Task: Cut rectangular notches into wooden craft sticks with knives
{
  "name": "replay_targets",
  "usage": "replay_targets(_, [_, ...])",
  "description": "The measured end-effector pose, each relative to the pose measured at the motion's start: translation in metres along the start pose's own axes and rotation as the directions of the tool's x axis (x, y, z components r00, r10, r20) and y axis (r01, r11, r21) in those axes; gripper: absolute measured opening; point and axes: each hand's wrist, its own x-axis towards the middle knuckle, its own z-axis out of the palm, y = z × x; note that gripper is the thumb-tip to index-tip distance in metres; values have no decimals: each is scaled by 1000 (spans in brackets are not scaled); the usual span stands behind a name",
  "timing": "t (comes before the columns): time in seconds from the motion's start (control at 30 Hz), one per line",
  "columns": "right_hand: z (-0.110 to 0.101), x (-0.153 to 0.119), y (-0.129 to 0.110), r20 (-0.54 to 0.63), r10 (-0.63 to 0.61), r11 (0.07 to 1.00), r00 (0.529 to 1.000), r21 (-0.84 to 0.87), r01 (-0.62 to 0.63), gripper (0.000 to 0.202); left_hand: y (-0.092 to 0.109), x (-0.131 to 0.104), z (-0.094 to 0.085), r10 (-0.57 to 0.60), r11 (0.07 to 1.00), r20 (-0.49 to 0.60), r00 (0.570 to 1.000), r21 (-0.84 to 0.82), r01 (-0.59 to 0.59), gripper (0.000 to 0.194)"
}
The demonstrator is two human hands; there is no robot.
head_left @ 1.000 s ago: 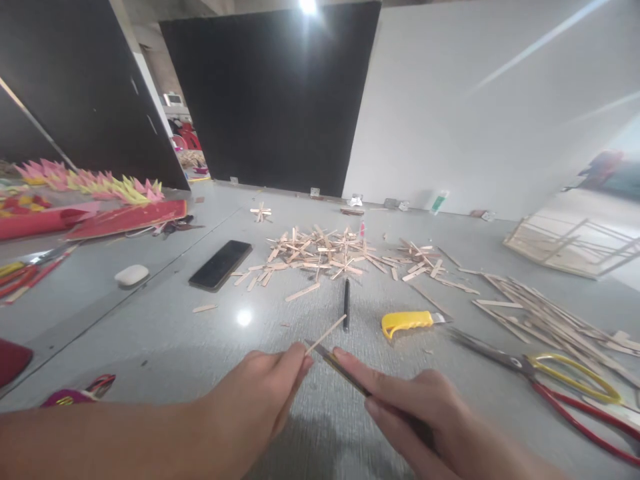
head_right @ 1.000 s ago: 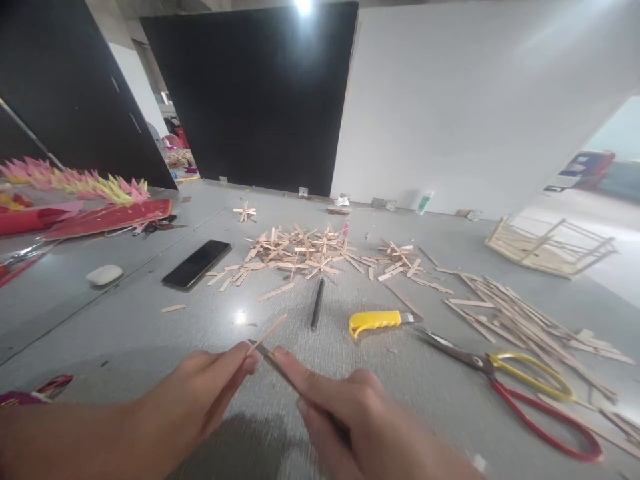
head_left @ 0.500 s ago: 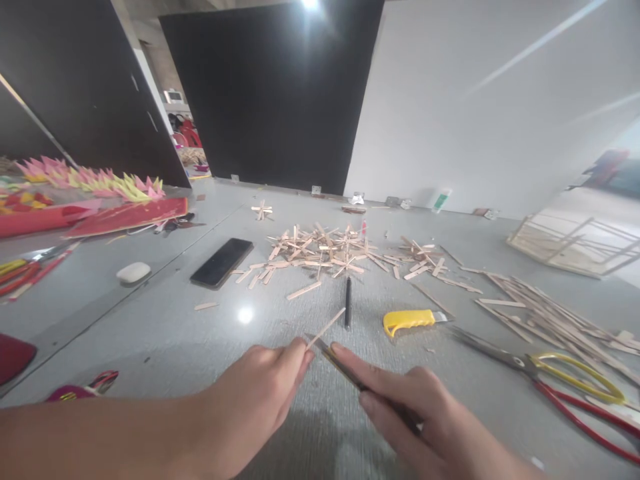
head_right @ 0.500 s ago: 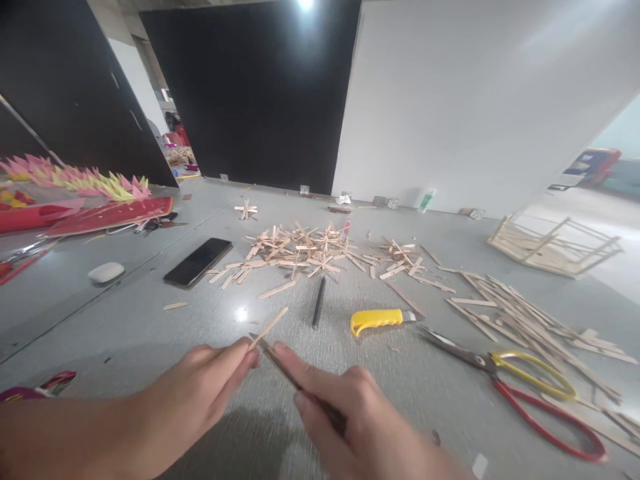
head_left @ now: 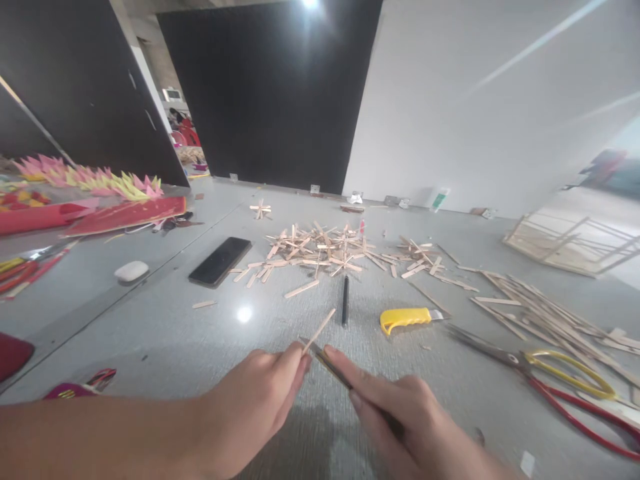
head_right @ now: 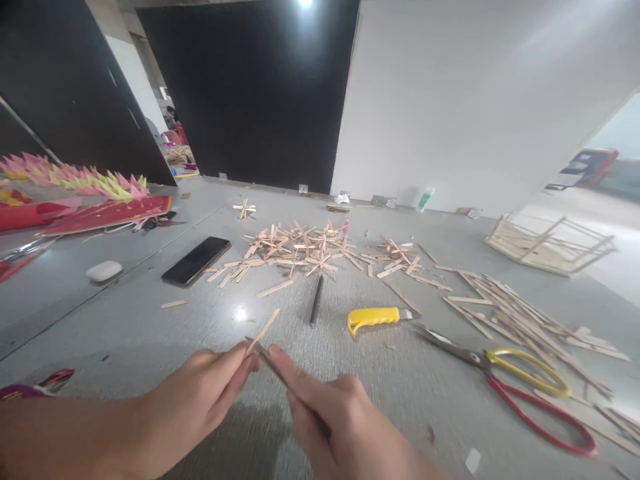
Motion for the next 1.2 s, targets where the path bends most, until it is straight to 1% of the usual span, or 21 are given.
replay_targets(0.03, [7,-2,0,4,-23,1000,1000,11,23,53,1,0,0,18,1000,-24,1000,10,-18,32])
replay_targets(0.1, [28,-10,0,57,-46,997,997,57,43,60,2,-1,1,57,998,-83,995,31,-54,32])
replay_targets(0.17, [44,-16,-1,140,-31,994,990,105,17,67,2,-1,2,91,996,-121,989,35,-88,32])
replay_targets(0.2, [46,-18,-2,165,-22,993,986,115,3,70,1,-1,2,99,995,-114,988,21,-97,31])
replay_targets(0.27, [38,-16,-4,168,-19,995,986,96,3,67,-1,-2,3,81,996,-59,995,-36,-84,30])
replay_targets(0.37, [5,-4,-4,103,-16,999,995,33,13,56,-4,-2,2,3,994,59,998,-105,3,29])
replay_targets(0.43, [-10,3,-2,88,-7,1000,996,18,5,50,-4,-1,2,-41,994,90,995,-98,49,30])
replay_targets(0.47, [-12,4,-1,94,-13,1000,996,20,11,50,-4,-1,2,-59,994,93,994,-90,67,31])
replay_targets(0.53, [0,2,1,116,-58,998,992,27,55,55,-2,1,1,-76,993,87,993,-83,83,33])
replay_targets(0.6, [22,-6,3,144,-98,995,985,21,96,66,1,2,-1,-69,993,75,995,-88,76,34])
replay_targets(0.67, [42,-14,2,185,-86,996,979,32,81,73,4,3,-3,-53,992,77,996,-109,61,34])
replay_targets(0.7, [46,-16,1,199,-78,997,977,44,70,74,5,3,-4,-54,991,81,995,-119,63,34])
replay_targets(0.73, [44,-16,1,201,-66,997,977,43,58,74,5,3,-4,-60,990,85,995,-125,71,35])
replay_targets(0.8, [26,-10,-1,181,-33,999,983,4,33,69,4,2,-2,-85,988,114,990,-118,98,36])
replay_targets(0.87, [-6,3,-2,173,15,998,985,-70,-3,62,1,0,2,-99,989,163,982,-89,114,36])
replay_targets(0.9, [-22,10,-2,197,16,998,980,-69,-2,60,0,-2,5,-85,992,193,977,-73,101,35])
replay_targets(0.97, [-44,21,-1,365,-24,999,931,-27,37,55,-3,-5,11,-17,998,235,972,-47,29,31])
replay_targets(1.0, [-46,23,0,429,-19,999,903,-25,33,55,-3,-6,14,2,999,242,970,-45,10,30])
replay_targets(1.07, [-33,18,4,426,47,999,903,-42,-31,57,-3,-7,16,-23,997,248,968,-64,40,28])
replay_targets(1.13, [-6,6,8,358,73,997,931,0,-78,66,-1,-6,14,-105,987,238,966,-93,131,29])
replay_targets(1.2, [19,-6,10,324,68,994,944,60,-93,72,2,-3,9,-145,976,223,964,-128,176,31])
